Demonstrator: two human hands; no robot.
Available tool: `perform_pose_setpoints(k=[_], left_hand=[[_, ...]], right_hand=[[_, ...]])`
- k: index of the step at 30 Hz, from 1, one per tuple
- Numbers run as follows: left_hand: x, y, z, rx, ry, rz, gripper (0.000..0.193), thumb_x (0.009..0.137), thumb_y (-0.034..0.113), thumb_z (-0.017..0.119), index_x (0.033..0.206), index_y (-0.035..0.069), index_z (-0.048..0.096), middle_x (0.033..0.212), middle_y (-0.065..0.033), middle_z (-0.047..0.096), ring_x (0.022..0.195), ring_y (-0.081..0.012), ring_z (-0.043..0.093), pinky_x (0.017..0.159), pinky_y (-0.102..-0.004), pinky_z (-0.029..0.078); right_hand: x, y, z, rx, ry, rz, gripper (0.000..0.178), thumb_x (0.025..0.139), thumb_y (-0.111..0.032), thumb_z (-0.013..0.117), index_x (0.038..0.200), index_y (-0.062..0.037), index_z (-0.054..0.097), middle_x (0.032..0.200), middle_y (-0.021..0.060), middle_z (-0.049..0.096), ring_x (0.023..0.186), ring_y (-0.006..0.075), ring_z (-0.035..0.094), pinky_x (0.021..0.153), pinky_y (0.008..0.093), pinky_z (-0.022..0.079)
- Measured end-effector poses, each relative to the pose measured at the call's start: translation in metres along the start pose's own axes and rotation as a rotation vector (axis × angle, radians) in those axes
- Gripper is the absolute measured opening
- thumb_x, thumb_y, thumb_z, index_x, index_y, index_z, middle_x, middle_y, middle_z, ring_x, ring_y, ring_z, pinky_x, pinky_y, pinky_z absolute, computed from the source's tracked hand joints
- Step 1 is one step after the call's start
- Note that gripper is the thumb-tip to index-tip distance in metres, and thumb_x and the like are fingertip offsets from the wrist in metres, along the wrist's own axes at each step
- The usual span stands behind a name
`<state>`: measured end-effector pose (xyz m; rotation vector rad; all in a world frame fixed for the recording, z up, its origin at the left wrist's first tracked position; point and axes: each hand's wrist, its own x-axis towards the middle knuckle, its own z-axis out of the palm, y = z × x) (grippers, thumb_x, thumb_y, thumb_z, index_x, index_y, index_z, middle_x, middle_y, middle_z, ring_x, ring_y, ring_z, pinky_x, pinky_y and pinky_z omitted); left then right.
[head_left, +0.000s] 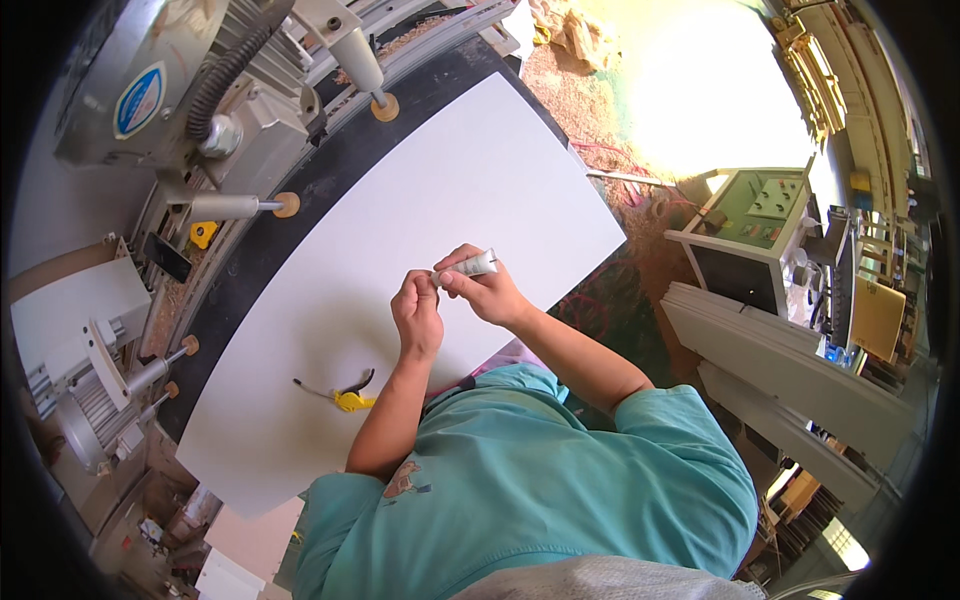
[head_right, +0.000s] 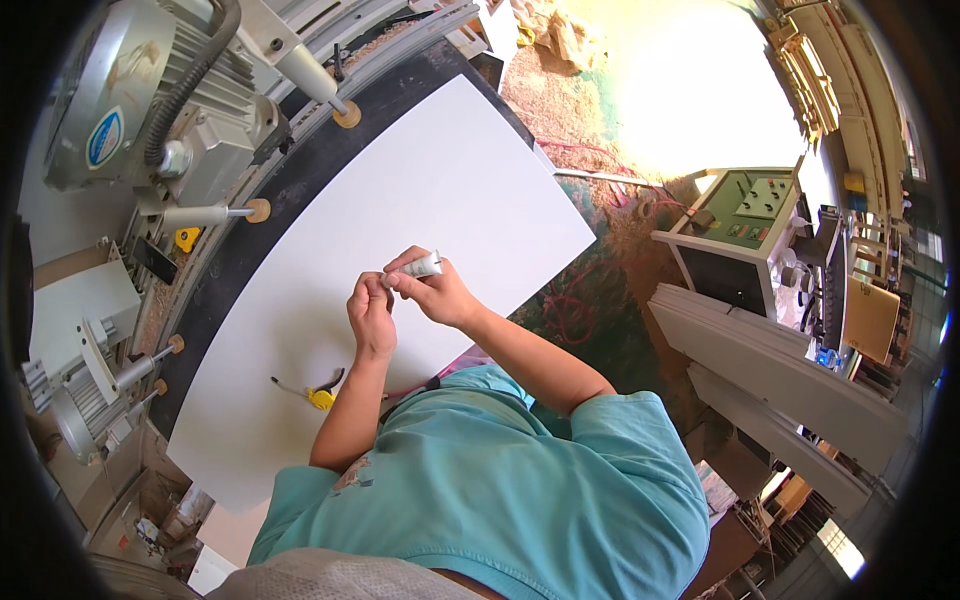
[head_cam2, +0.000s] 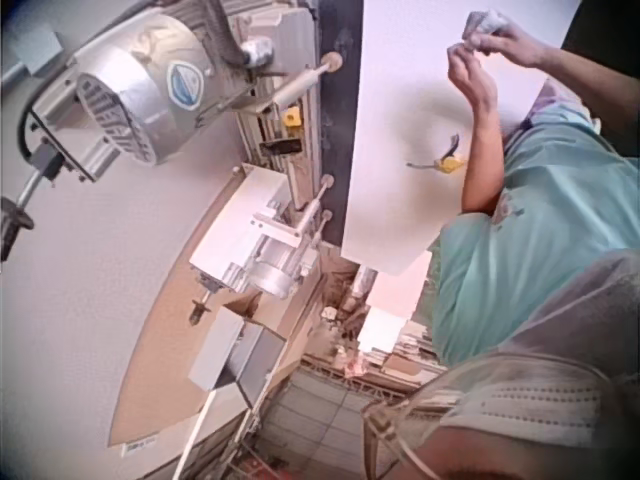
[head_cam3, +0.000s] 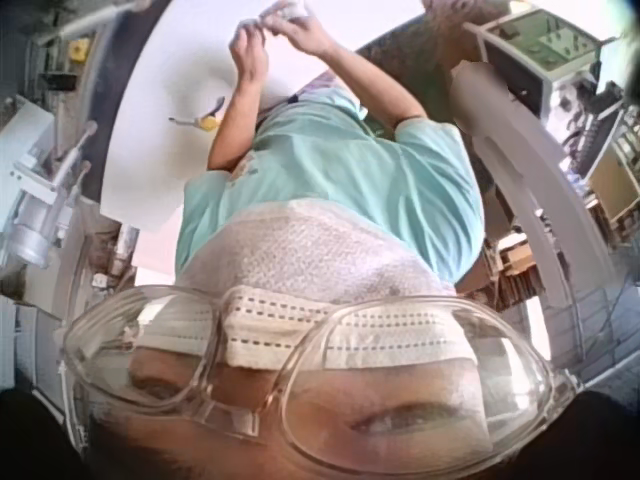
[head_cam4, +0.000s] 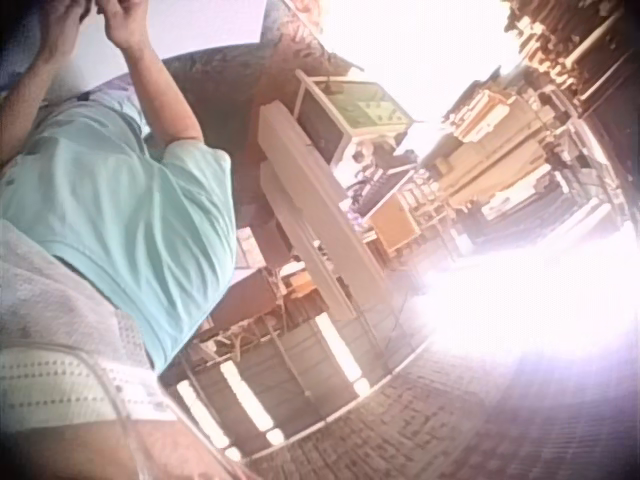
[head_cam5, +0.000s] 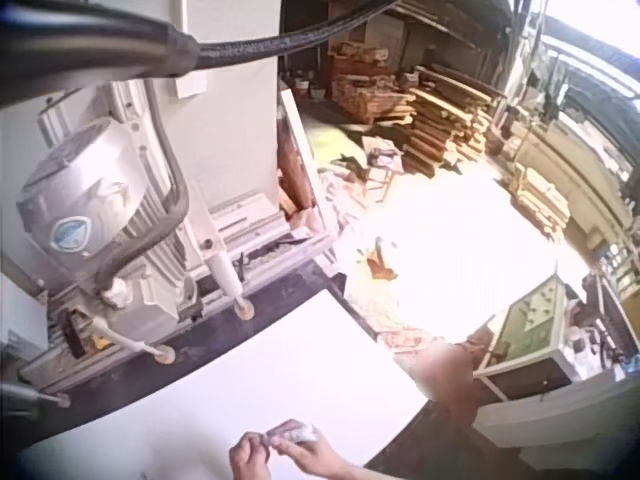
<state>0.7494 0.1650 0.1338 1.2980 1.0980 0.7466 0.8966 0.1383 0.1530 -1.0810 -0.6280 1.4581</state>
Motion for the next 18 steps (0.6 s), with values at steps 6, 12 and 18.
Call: perform_pose_setpoints(k=[6,12,18], left_hand=[[0.114,0.023,0.067,0.147,-0.149,0.143,0.033,0.105,0.033,0.045,0.092,0.003,0.052,0.067,-0.0042,0.055,0.063,-0.0128,0.053,0.056,-0.0299,0.043],[0.244,0.002,0.088,0.028,-0.356,0.203,0.036,0.102,0.036,0.052,0.089,0.004,0.054,0.072,-0.0045,0.057,0.061,-0.0136,0.050,0.058,-0.0298,0.044],[0.329,-0.035,0.118,0.245,-0.120,0.595,0.023,0.102,0.026,0.054,0.098,0.004,0.057,0.083,-0.0075,0.063,0.067,-0.0185,0.059,0.062,-0.0291,0.048]], right_hand=[[0.086,-0.023,-0.098,0.193,-0.010,0.018,0.024,0.097,-0.025,0.063,0.107,-0.0039,0.056,0.081,0.0040,0.063,0.065,0.0094,0.054,0.057,0.0252,0.045],[0.184,-0.058,-0.173,0.038,-0.206,-0.173,0.030,0.090,-0.022,0.073,0.105,-0.0002,0.059,0.085,0.0073,0.066,0.070,0.0112,0.062,0.056,0.0233,0.047],[0.262,-0.047,-0.222,-0.122,-0.215,-0.316,0.028,0.085,-0.012,0.076,0.106,-0.0029,0.061,0.091,0.0067,0.065,0.075,0.0117,0.061,0.065,0.0257,0.047]])
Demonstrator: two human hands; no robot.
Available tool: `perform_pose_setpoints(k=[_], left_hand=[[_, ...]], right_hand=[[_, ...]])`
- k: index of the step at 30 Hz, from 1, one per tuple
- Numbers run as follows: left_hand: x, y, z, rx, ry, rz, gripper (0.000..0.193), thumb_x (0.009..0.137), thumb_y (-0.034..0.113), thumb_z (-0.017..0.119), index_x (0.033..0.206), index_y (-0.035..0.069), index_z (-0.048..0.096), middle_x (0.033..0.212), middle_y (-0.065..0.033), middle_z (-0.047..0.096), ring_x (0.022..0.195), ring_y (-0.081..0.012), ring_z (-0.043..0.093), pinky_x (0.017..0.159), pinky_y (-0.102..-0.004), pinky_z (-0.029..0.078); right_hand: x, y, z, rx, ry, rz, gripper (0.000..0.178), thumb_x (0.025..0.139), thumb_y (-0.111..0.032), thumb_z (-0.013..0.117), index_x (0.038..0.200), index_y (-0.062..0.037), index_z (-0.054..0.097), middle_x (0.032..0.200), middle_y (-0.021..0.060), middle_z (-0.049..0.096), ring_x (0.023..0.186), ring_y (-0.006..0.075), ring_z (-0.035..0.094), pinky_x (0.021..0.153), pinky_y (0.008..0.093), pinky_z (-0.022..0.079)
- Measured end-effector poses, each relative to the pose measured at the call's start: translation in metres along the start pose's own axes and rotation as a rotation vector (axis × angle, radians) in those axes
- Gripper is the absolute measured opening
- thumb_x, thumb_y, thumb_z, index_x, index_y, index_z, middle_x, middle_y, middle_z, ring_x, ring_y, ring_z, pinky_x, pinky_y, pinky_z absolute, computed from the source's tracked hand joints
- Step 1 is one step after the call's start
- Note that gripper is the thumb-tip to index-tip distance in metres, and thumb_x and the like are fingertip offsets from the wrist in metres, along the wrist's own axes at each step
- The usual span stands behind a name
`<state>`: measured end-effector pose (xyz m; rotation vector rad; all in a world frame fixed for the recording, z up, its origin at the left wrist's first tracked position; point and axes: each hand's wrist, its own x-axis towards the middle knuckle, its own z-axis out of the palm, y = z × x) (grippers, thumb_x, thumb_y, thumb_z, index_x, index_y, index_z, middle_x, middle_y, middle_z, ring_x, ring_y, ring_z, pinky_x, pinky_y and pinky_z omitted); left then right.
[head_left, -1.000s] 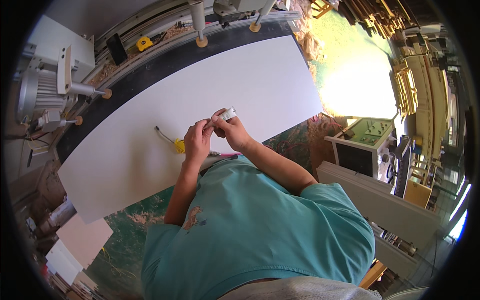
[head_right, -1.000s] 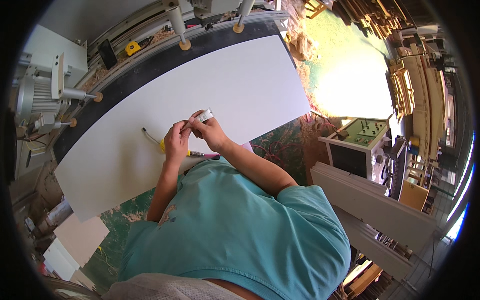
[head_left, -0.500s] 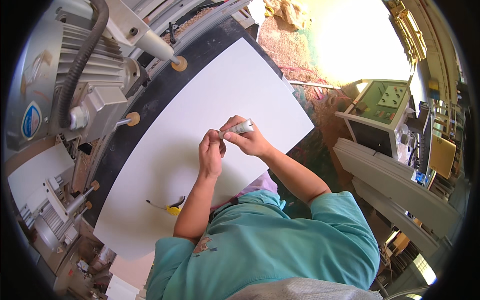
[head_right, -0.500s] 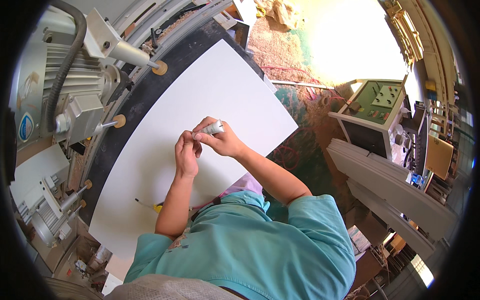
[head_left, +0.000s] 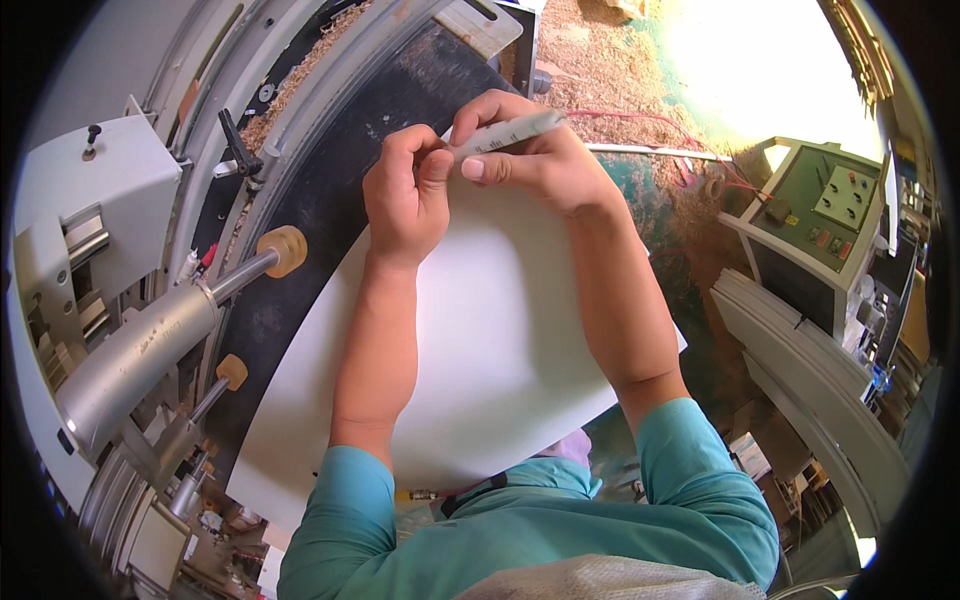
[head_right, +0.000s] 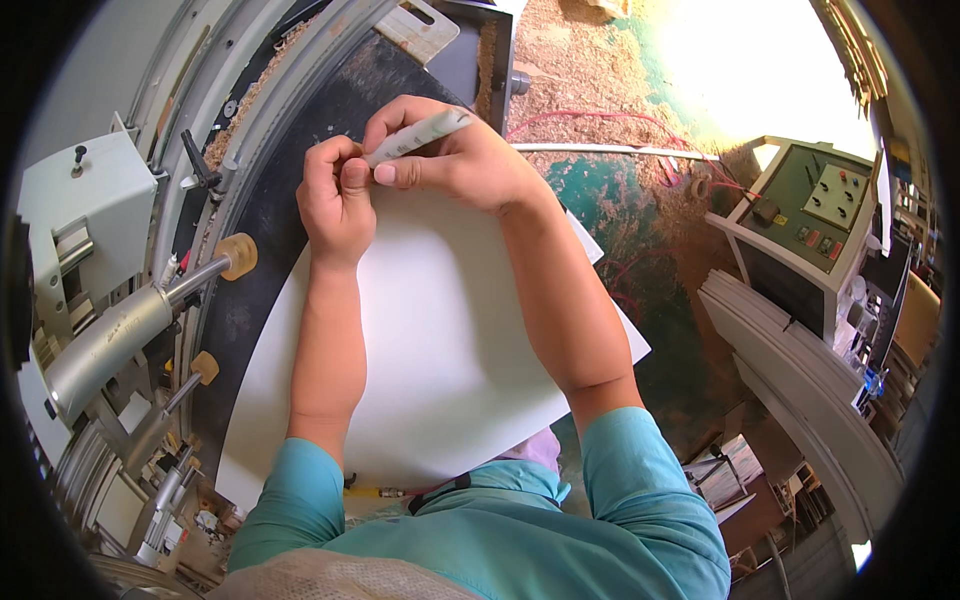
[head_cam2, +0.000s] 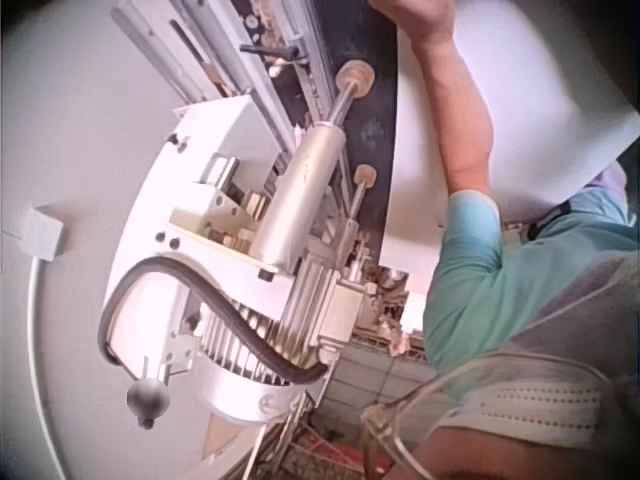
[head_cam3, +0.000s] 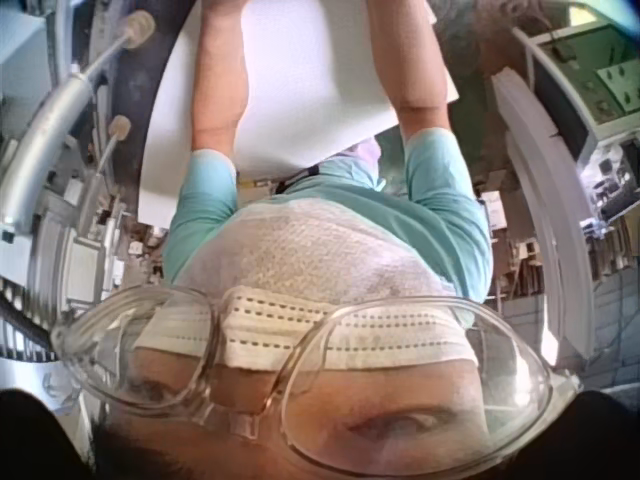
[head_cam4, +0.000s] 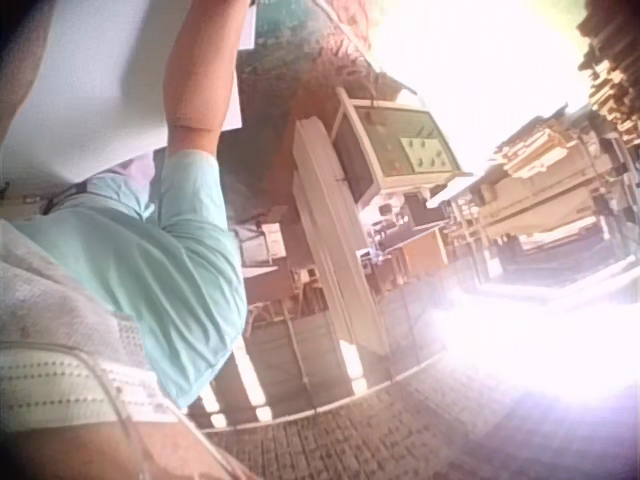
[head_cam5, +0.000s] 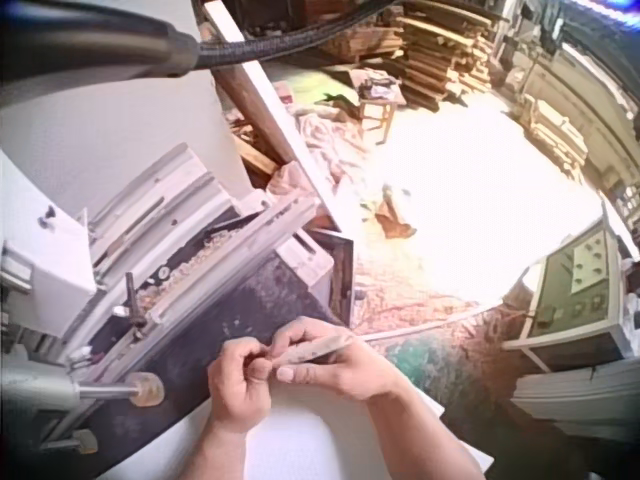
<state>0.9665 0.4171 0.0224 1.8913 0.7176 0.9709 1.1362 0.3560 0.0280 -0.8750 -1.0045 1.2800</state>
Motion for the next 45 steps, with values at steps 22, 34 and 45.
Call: perform_pose_setpoints(k=[22,34,45], left_hand=[[-0.010,-0.014,-0.002,-0.482,-0.017,-0.235,0.031,0.106,0.024,0.041,0.088,0.003,0.054,0.067,-0.0028,0.056,0.057,-0.0070,0.047,0.053,-0.0213,0.038],[-0.008,-0.014,0.002,-0.431,-0.057,-0.154,0.028,0.106,0.023,0.041,0.092,0.002,0.053,0.069,-0.0031,0.054,0.057,-0.0076,0.045,0.052,-0.0222,0.038],[-0.006,-0.008,0.002,-0.385,-0.119,-0.158,0.035,0.107,0.029,0.037,0.092,0.001,0.051,0.073,-0.0059,0.049,0.057,-0.0123,0.047,0.055,-0.0267,0.044]], right_hand=[[0.028,0.003,-0.007,-0.256,0.502,0.261,0.026,0.099,-0.024,0.060,0.111,-0.0022,0.062,0.085,-0.0044,0.055,0.074,0.0054,0.045,0.065,0.0230,0.038],[0.029,0.008,0.004,-0.237,0.457,0.134,0.029,0.101,-0.021,0.055,0.122,-0.0010,0.059,0.090,-0.0045,0.056,0.078,0.0054,0.046,0.069,0.0225,0.040],[0.027,0.009,-0.005,-0.360,0.421,0.178,0.029,0.102,-0.024,0.054,0.117,-0.0007,0.060,0.088,-0.0033,0.057,0.079,0.0068,0.048,0.069,0.0232,0.042]])
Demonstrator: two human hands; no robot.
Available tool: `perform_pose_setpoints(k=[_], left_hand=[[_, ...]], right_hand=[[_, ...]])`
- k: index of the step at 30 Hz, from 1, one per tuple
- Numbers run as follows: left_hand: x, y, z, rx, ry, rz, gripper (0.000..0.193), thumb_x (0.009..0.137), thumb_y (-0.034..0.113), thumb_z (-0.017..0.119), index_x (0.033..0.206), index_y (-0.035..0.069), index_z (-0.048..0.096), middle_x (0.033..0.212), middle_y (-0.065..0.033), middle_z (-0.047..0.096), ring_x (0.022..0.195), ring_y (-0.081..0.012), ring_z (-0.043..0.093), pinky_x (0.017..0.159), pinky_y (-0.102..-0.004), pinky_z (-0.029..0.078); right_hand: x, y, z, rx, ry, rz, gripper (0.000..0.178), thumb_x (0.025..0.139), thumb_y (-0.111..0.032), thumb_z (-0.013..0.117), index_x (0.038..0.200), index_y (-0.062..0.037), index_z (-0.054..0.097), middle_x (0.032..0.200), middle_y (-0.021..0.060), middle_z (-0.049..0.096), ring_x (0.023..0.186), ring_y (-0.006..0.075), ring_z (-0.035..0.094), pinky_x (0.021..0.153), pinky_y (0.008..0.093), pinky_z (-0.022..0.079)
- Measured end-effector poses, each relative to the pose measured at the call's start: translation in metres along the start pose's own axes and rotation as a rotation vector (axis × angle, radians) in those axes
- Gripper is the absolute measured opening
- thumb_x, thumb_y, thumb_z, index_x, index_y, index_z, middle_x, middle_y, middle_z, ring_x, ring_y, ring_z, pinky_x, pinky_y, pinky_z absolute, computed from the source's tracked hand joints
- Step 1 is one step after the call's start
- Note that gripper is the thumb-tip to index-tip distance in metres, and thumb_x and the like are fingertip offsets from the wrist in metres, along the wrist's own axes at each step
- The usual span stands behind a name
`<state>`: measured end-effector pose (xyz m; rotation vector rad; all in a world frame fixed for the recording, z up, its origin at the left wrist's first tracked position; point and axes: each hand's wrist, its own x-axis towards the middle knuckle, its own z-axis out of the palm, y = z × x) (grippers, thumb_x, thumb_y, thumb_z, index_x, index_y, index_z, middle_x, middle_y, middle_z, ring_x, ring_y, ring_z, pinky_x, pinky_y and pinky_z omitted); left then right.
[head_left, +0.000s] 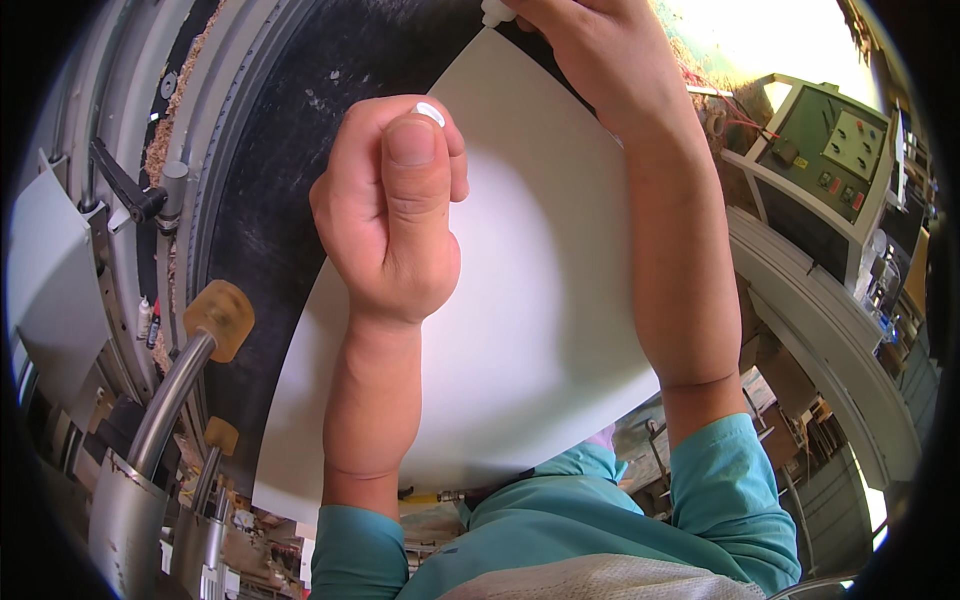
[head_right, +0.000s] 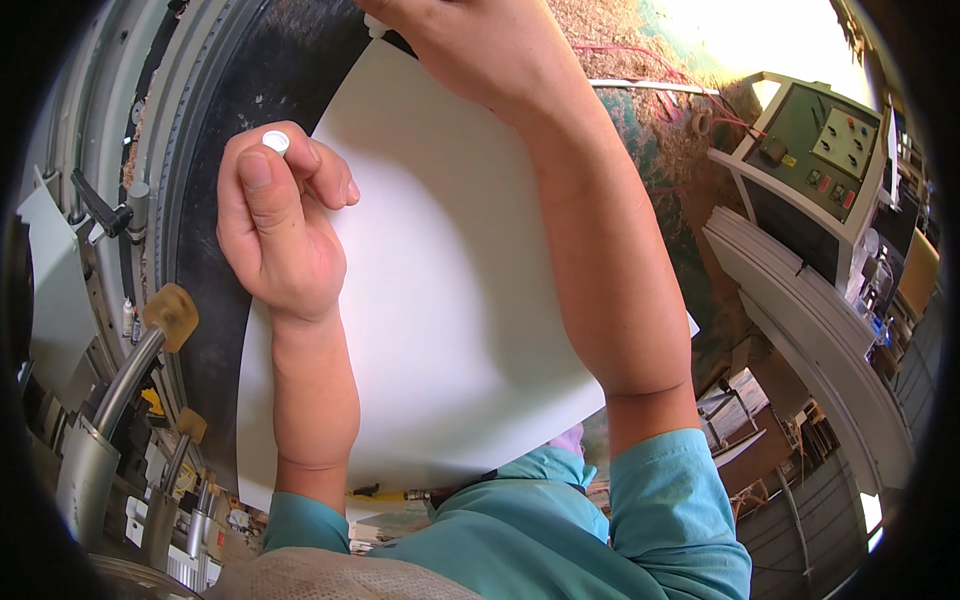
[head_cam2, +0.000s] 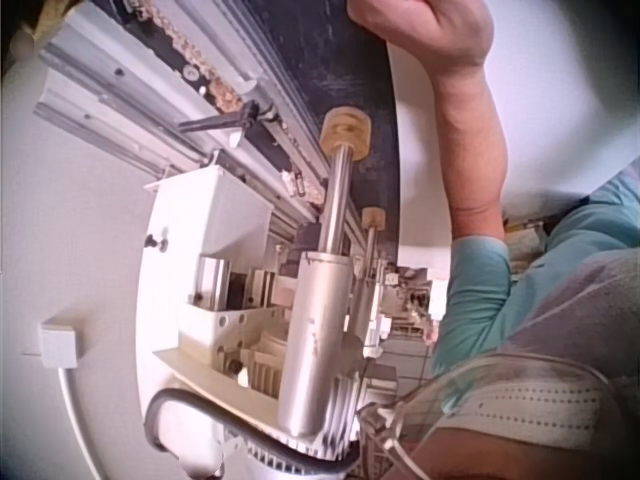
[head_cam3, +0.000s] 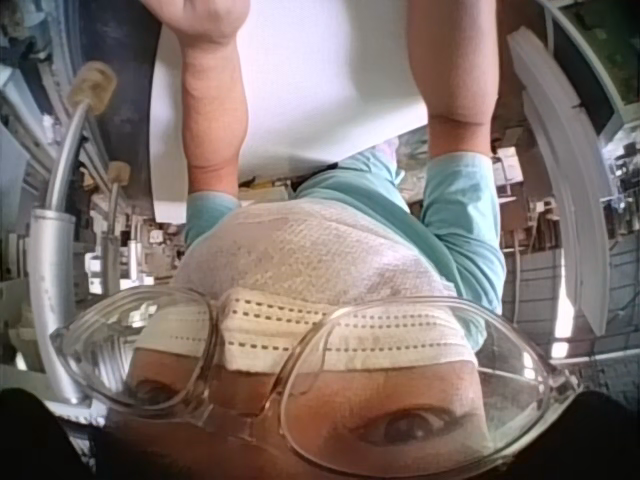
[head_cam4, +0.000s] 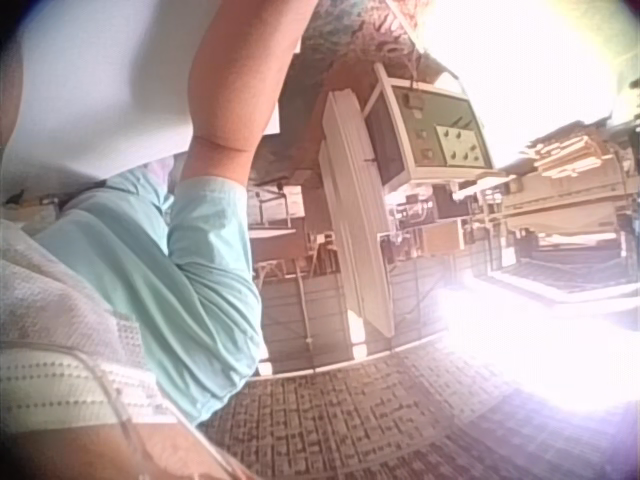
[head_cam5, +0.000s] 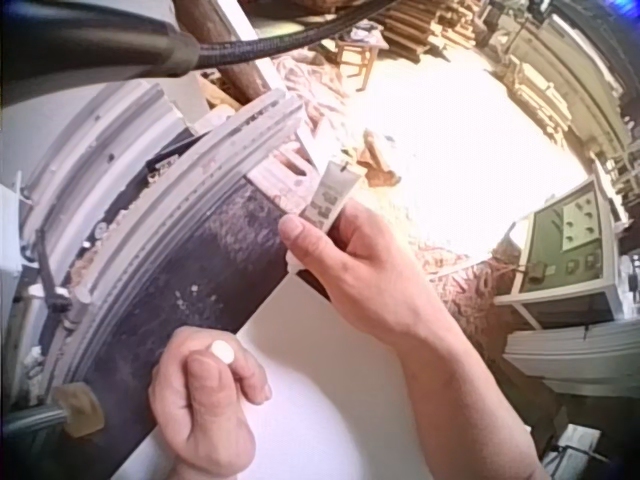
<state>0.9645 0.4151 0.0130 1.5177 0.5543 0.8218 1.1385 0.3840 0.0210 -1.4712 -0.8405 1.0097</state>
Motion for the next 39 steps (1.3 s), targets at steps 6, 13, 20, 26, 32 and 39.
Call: perform_pose_setpoints(k=[6,13,20,26,32,39], left_hand=[[-0.001,-0.001,0.000,-0.001,0.001,0.010,0.034,0.107,0.028,0.036,0.093,0.001,0.050,0.074,-0.0063,0.049,0.058,-0.0125,0.047,0.055,-0.0264,0.044],[0.001,-0.002,0.001,-0.012,-0.011,0.016,0.034,0.107,0.027,0.035,0.093,0.000,0.050,0.075,-0.0066,0.049,0.058,-0.0126,0.047,0.055,-0.0268,0.044],[0.001,-0.009,-0.003,0.032,0.091,0.110,0.031,0.107,0.025,0.036,0.102,-0.001,0.053,0.080,-0.0080,0.054,0.063,-0.0141,0.051,0.064,-0.0272,0.047],[0.000,-0.007,-0.002,0.006,0.128,0.003,0.024,0.098,0.020,0.062,0.098,-0.004,0.062,0.086,-0.0061,0.065,0.073,-0.0090,0.058,0.067,-0.0218,0.047],[0.002,-0.003,-0.004,-0.004,0.061,-0.020,0.030,0.104,0.026,0.050,0.098,-0.002,0.059,0.085,-0.0038,0.063,0.074,-0.0106,0.058,0.070,-0.0239,0.047],[0.006,0.001,-0.005,0.020,-0.007,-0.010,0.032,0.105,0.027,0.046,0.095,-0.001,0.057,0.082,-0.0042,0.059,0.074,-0.0110,0.054,0.071,-0.0242,0.045]], right_hand=[[-0.001,-0.001,0.001,-0.062,-0.016,-0.023,0.028,0.102,-0.024,0.054,0.114,-0.0005,0.061,0.085,-0.0022,0.056,0.077,0.0075,0.048,0.068,0.0237,0.042],[0.001,-0.003,0.004,-0.056,0.024,-0.016,0.026,0.101,-0.023,0.055,0.111,0.0000,0.061,0.083,-0.0025,0.055,0.074,0.0071,0.047,0.066,0.0234,0.041],[0.009,0.025,-0.008,0.147,0.305,-0.496,0.021,0.098,-0.019,0.061,0.109,-0.0013,0.059,0.086,0.0003,0.057,0.073,0.0059,0.047,0.063,0.0216,0.039],[-0.003,0.022,-0.015,0.720,-0.025,-0.481,0.034,0.082,-0.016,0.069,0.107,0.0031,0.058,0.083,0.0116,0.064,0.068,0.0141,0.058,0.061,0.0239,0.046],[-0.010,0.017,-0.016,0.484,-0.365,-0.380,0.034,0.071,-0.008,0.079,0.100,0.0052,0.068,0.095,0.0156,0.070,0.086,0.0196,0.066,0.079,0.0272,0.049],[-0.017,0.009,-0.008,0.481,-0.344,-0.228,0.028,0.076,-0.004,0.078,0.100,0.0043,0.068,0.092,0.0121,0.069,0.087,0.0178,0.065,0.078,0.0281,0.049]])
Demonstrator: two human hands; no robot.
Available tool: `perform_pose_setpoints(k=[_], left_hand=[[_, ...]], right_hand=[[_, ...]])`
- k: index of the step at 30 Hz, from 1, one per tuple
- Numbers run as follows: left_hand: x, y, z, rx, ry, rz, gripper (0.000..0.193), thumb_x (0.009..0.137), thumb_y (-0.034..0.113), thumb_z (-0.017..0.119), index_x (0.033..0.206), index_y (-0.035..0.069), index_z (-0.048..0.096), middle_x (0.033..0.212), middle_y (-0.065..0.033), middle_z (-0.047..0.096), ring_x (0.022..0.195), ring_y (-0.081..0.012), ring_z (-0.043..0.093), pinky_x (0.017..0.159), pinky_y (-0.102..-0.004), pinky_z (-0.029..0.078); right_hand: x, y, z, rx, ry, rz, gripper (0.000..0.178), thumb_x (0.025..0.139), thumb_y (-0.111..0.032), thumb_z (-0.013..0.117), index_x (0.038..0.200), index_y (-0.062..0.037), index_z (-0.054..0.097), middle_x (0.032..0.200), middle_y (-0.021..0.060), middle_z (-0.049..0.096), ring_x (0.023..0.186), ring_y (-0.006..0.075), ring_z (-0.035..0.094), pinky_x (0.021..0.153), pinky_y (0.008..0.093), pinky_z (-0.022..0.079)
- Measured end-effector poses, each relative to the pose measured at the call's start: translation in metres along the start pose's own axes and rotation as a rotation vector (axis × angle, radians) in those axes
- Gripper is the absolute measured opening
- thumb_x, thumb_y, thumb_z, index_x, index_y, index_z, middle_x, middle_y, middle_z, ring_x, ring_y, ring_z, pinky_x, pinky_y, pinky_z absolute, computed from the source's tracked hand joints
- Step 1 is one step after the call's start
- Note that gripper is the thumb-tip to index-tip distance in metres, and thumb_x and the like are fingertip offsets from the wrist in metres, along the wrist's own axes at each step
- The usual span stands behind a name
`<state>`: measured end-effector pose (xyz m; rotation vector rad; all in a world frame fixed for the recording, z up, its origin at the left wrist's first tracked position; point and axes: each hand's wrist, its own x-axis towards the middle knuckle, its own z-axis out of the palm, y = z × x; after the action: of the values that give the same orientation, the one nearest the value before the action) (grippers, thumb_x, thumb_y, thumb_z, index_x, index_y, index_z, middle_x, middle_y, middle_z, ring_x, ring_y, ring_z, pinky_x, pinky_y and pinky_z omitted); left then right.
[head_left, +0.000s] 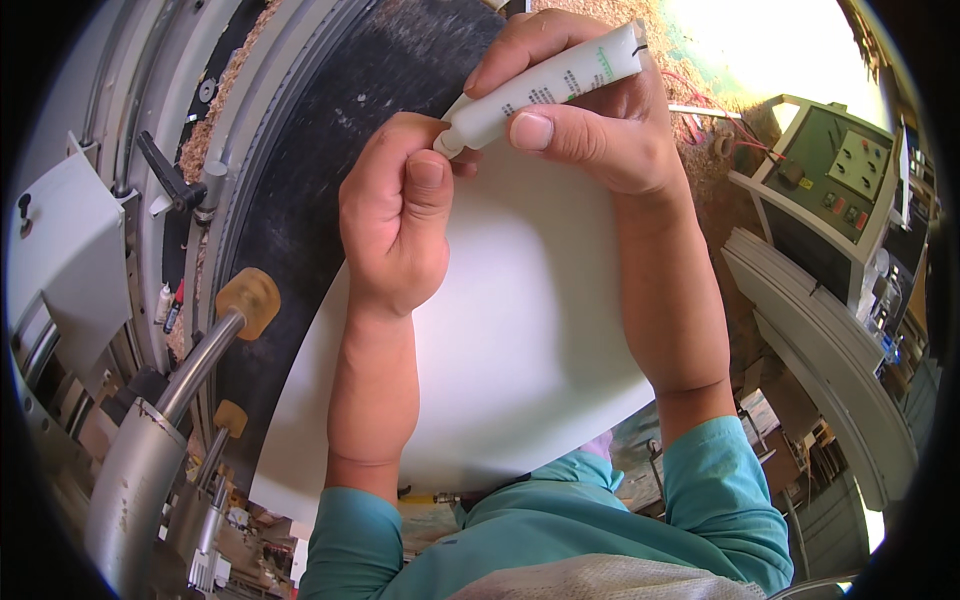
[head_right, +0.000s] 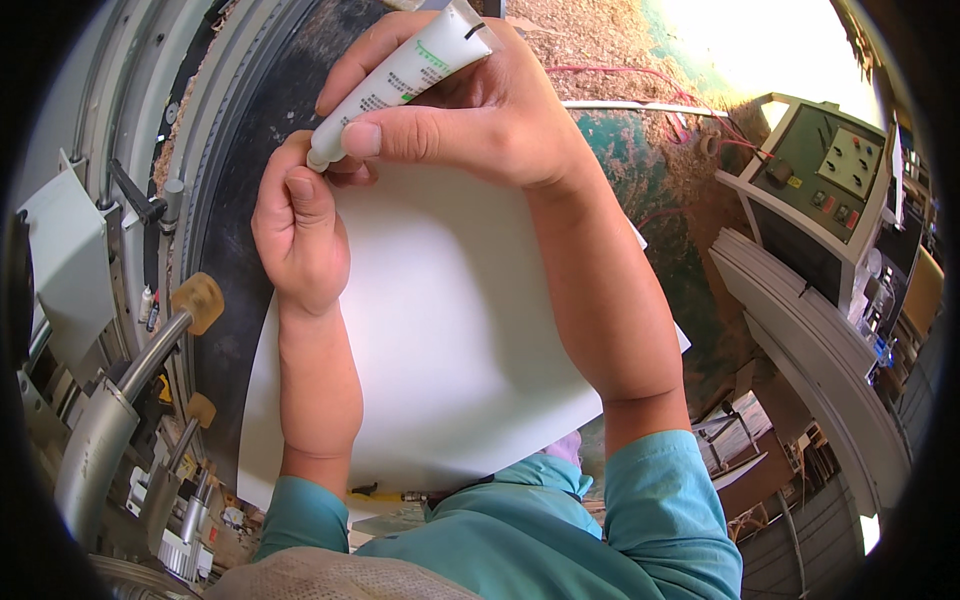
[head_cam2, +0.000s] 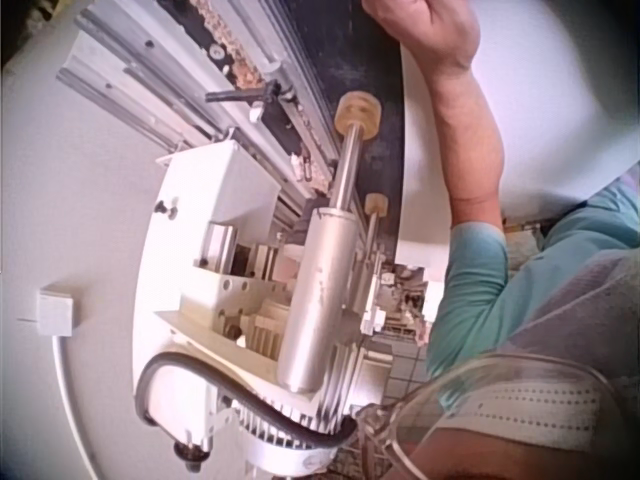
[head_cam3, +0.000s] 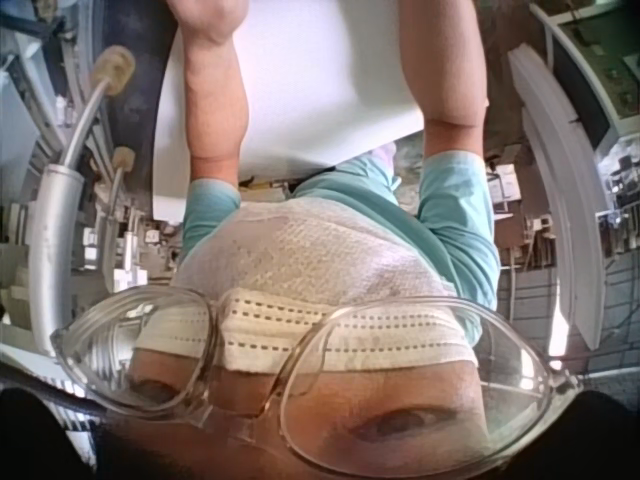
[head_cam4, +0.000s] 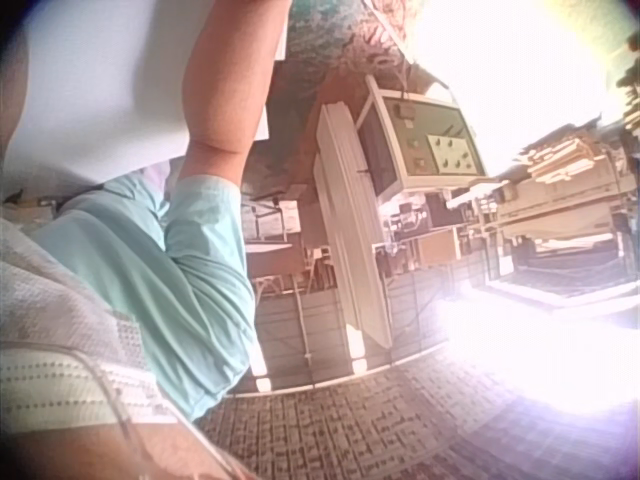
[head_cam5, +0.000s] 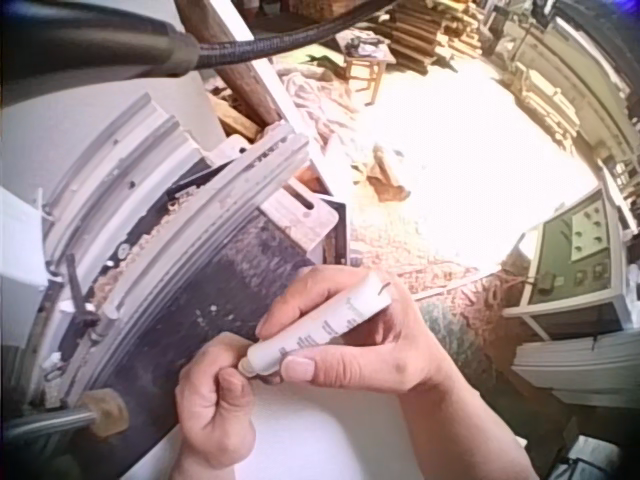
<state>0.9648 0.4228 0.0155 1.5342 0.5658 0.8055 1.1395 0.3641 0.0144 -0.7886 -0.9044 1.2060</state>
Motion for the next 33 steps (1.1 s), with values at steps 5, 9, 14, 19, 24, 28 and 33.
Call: perform_pose_setpoints(k=[5,9,14,19,24,28,33], left_hand=[[-0.004,-0.004,-0.006,0.014,-0.005,-0.017,0.029,0.103,0.027,0.050,0.096,-0.001,0.058,0.083,-0.0046,0.060,0.074,-0.0111,0.054,0.070,-0.0238,0.045],[-0.003,-0.001,-0.001,0.110,0.097,0.020,0.020,0.098,0.019,0.061,0.099,-0.001,0.060,0.089,-0.0061,0.064,0.077,-0.0118,0.057,0.071,-0.0240,0.048],[-0.004,-0.005,0.000,0.128,0.179,0.110,0.018,0.091,0.009,0.069,0.103,-0.002,0.061,0.095,-0.0096,0.067,0.081,-0.0146,0.061,0.072,-0.0262,0.051],[-0.001,-0.008,-0.001,0.298,0.238,0.354,0.019,0.092,0.009,0.068,0.105,-0.002,0.061,0.095,-0.0111,0.067,0.083,-0.0162,0.063,0.071,-0.0276,0.052],[-0.009,0.000,-0.012,0.111,0.087,0.135,0.027,0.100,0.025,0.058,0.103,-0.001,0.059,0.088,-0.0104,0.064,0.077,-0.0158,0.061,0.065,-0.0269,0.049],[-0.007,0.003,0.004,0.390,0.277,0.215,0.046,0.104,0.040,0.043,0.104,-0.003,0.057,0.088,-0.0088,0.062,0.072,-0.0106,0.055,0.062,-0.0237,0.043],[-0.012,0.009,-0.007,0.274,0.074,-0.049,0.049,0.106,0.044,0.035,0.087,0.002,0.051,0.068,-0.0016,0.047,0.056,-0.0054,0.040,0.050,-0.0209,0.029]], right_hand=[[0.010,-0.008,-0.003,-0.188,-0.029,-0.051,0.027,0.079,-0.013,0.075,0.099,0.0032,0.068,0.091,0.0125,0.066,0.083,0.0191,0.062,0.074,0.0289,0.048],[0.010,-0.010,-0.001,-0.276,0.011,-0.005,0.030,0.071,-0.008,0.078,0.097,0.0028,0.068,0.093,0.0134,0.067,0.087,0.0212,0.064,0.076,0.0308,0.050],[0.013,-0.003,0.012,-0.268,0.114,-0.130,0.021,0.078,-0.010,0.080,0.093,0.0009,0.069,0.080,0.0056,0.070,0.075,0.0116,0.067,0.066,0.0243,0.051],[0.011,-0.005,0.015,-0.313,0.109,-0.056,0.026,0.076,-0.016,0.084,0.090,-0.0009,0.068,0.079,0.0043,0.069,0.072,0.0097,0.065,0.063,0.0231,0.050],[0.010,-0.010,0.020,-0.294,0.138,-0.006,0.027,0.074,-0.017,0.086,0.087,-0.0010,0.068,0.078,0.0038,0.069,0.072,0.0090,0.065,0.063,0.0233,0.050],[0.012,-0.009,0.024,-0.339,0.129,-0.042,0.026,0.074,-0.016,0.086,0.086,-0.0010,0.068,0.077,0.0032,0.068,0.072,0.0092,0.065,0.062,0.0231,0.050],[0.012,-0.011,0.022,-0.391,0.063,0.007,0.027,0.075,-0.017,0.085,0.089,-0.0011,0.068,0.080,0.0046,0.069,0.073,0.0092,0.065,0.063,0.0234,0.051]])
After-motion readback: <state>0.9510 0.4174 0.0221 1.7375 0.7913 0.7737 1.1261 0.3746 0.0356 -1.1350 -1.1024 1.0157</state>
